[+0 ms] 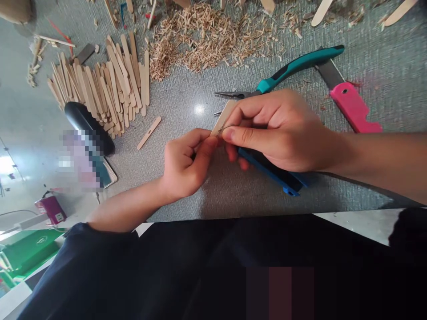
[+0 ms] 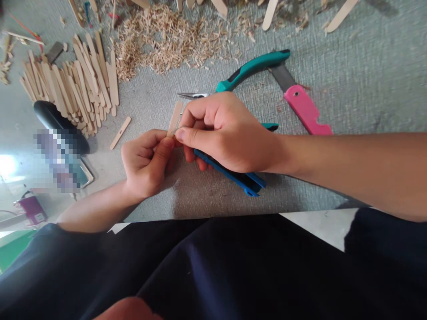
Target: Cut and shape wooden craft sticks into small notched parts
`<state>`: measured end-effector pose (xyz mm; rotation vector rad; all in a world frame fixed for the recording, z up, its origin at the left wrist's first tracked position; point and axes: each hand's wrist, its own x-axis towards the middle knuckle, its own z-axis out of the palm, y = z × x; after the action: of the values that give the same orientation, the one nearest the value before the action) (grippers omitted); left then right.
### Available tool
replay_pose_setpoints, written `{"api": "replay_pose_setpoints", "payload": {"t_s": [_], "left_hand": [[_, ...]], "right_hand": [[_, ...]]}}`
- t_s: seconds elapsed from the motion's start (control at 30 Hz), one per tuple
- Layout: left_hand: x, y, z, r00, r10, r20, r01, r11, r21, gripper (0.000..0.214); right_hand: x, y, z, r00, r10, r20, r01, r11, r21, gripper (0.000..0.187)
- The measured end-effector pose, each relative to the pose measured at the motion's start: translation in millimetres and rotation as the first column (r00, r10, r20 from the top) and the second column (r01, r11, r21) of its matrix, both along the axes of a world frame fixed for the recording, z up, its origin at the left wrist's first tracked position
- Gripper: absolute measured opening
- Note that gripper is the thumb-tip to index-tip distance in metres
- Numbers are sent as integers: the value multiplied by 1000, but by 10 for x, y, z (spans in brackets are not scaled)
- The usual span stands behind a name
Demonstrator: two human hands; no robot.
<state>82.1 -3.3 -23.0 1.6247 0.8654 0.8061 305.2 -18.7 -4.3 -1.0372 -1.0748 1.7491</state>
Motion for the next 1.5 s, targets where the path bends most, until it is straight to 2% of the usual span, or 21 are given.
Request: {"api": "replay_pose_setpoints", "payload": {"t_s": [0.13, 0.27, 0.7, 0.8, 0.97, 1.23, 1.4, 1.5], "left_hand": [[8, -29, 26, 996, 30, -80, -29, 999, 14, 35], [17, -40, 38, 990, 49, -136, -37, 995, 91, 39], [44, -49, 72, 984, 61, -170, -18, 969, 248, 37], [31, -49, 50, 980, 70, -188, -4, 943, 334, 30], [-2, -31, 12, 965, 54, -257, 84, 864, 497, 22], [4, -8, 6, 956, 49, -290, 145, 780, 608, 20], [8, -15, -4, 957, 45, -288, 149, 773, 617, 20], [-2, 2, 24, 966, 14, -257, 141, 806, 574, 18]], "right_hand": [[-18, -18, 5, 999, -32, 13, 32, 999, 5, 37], [0, -17, 10, 998, -33, 55, 32, 999, 16, 29], [-52, -14, 58, 992, -33, 120, 34, 999, -5, 36], [-41, -9, 72, 990, -17, 137, 20, 1000, -18, 37], [1, -18, 67, 986, 35, 165, -28, 999, -43, 39], [2, -47, 45, 985, 55, 165, -46, 997, -58, 46], [3, -40, 62, 984, 74, 161, -66, 996, -55, 48], [7, -33, 60, 991, 72, 114, -68, 997, -39, 45]]}}
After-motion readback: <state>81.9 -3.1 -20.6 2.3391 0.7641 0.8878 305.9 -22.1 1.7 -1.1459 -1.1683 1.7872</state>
